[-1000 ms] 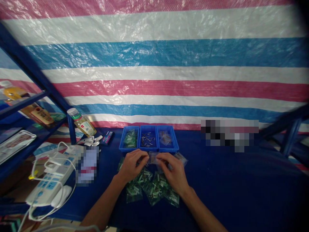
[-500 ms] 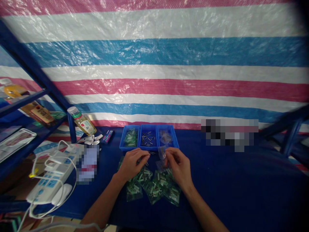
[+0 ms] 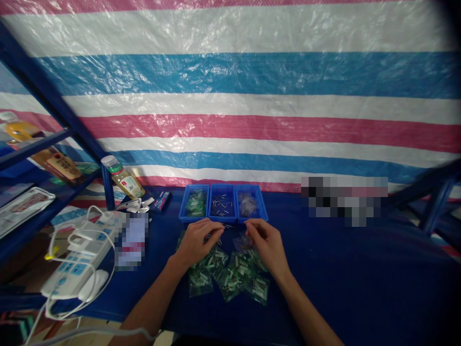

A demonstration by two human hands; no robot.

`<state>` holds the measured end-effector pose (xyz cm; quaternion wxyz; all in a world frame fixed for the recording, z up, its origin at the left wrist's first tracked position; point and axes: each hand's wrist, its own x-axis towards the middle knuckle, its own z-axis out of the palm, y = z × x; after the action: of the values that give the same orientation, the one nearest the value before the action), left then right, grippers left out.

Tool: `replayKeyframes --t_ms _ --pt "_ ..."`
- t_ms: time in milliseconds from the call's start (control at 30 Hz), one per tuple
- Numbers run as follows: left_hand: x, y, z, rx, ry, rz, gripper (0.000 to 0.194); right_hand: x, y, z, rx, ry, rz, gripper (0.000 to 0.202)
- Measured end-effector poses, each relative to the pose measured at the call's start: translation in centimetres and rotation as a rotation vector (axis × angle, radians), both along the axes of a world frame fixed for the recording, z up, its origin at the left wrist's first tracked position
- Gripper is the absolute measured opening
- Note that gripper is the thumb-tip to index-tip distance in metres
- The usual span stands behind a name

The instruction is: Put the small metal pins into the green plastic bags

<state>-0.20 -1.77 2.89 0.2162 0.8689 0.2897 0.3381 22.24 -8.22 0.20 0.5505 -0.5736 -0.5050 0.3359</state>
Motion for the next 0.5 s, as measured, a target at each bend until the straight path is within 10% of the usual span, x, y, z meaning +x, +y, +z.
replayKeyframes --t_ms 500 --pt "-1.0 1.4 -1.4 0.008 0.457 0.047 0.020 -1.7 -0.2 -1.1 0.101 -0.806 0.258 0.010"
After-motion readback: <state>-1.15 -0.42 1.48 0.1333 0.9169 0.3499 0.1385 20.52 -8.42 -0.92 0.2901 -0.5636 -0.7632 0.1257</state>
